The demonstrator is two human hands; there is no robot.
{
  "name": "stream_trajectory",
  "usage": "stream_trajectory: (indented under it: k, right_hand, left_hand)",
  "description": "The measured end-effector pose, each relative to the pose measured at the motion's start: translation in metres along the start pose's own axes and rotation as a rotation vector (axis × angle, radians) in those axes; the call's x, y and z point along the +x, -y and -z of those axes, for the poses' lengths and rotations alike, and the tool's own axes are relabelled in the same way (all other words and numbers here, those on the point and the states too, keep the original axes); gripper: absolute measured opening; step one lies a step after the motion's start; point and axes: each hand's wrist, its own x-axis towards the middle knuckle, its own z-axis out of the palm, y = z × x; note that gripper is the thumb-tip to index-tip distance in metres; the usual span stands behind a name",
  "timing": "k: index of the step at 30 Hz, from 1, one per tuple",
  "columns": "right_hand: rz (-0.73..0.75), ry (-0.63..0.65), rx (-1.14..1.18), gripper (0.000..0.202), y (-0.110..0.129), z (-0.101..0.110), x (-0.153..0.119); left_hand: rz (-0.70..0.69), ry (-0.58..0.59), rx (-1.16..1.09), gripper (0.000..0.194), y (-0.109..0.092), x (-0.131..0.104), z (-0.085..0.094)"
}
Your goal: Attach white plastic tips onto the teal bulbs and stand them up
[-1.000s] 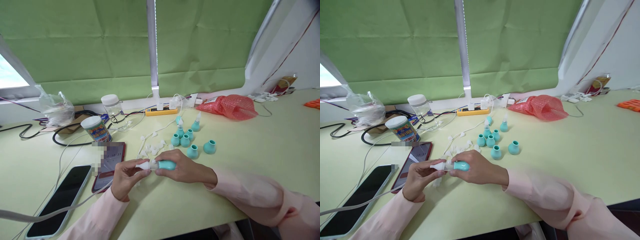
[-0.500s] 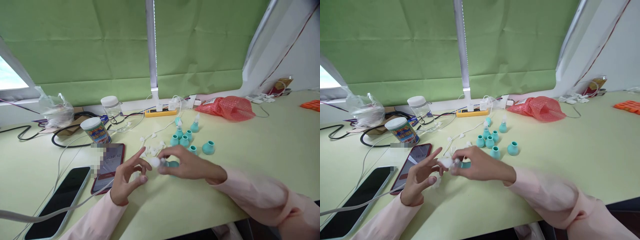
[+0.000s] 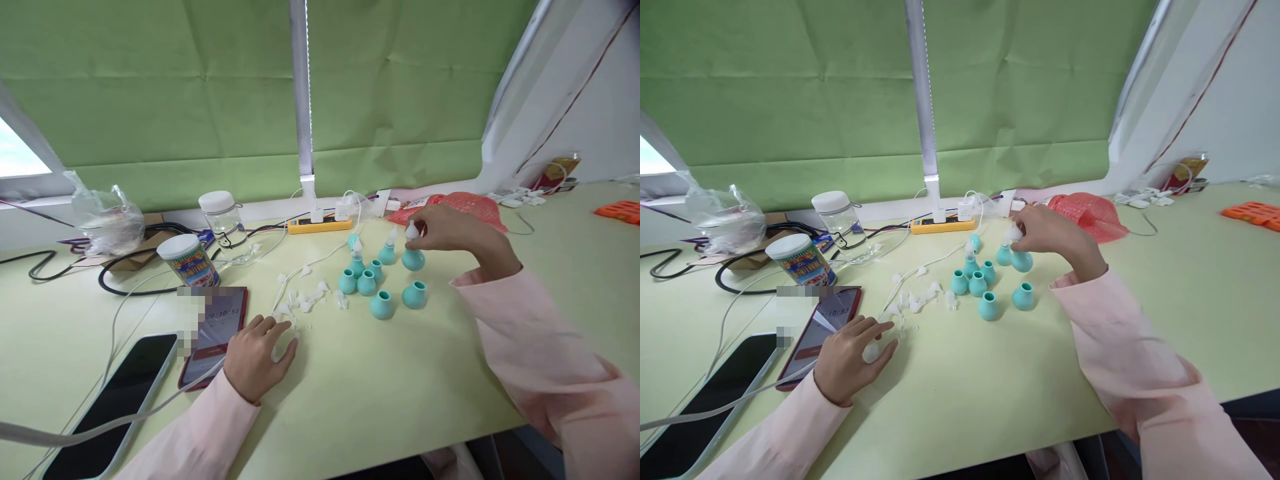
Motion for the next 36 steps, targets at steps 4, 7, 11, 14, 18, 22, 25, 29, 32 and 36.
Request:
stream_trajectory:
  k: [4,7,11,14,18,22,25,29,32,36]
  right_hand:
    - [-0.042,0.170,0.076,0.014,-0.017,-0.015,0.018]
    - [-0.012,0.372,0.172,0.016,-0.024,-0.033,0.030]
    - [0.007,0.429,0.157,0.023,-0.030,-0.045,0.039]
    - [0.076,0.327,0.072,0.034,-0.025,-0.037,0.031]
    - [0.065,0.054,-0.043,0.041,-0.004,-0.014,-0.001]
    - [0.213,-0.136,-0.087,0.034,0.028,-0.001,-0.025]
    - [0.468,-0.188,-0.006,0.026,0.057,-0.011,-0.029]
    - [0.756,-0.153,-0.063,0.016,0.092,-0.049,-0.027]
    - [0.808,-0.040,-0.200,0.017,0.102,-0.082,-0.030]
    - [0.789,-0.004,-0.281,0.028,0.101,-0.109,-0.033]
  left_hand:
    - [-0.104,-0.017,0.104,0.022,0.001,-0.002,-0.003]
    - [-0.157,0.010,0.147,0.022,0.001,-0.002,-0.004]
    - [-0.215,0.074,0.202,0.021,-0.001,-0.001,-0.009]
    - [-0.212,0.119,0.242,0.015,-0.004,-0.001,-0.012]
    - [-0.210,0.114,0.272,0.010,-0.007,-0.002,-0.015]
    - [-0.261,0.037,0.229,0.011,-0.005,-0.004,-0.019]
    - [-0.313,0.015,0.167,0.015,-0.003,-0.004,-0.021]
    - [-0.340,0.000,0.089,0.019,-0.003,-0.004,-0.021]
    - [-0.356,-0.047,0.049,0.018,-0.004,-0.004,-0.021]
    - [-0.375,-0.139,-0.008,0.015,-0.005,-0.004,-0.020]
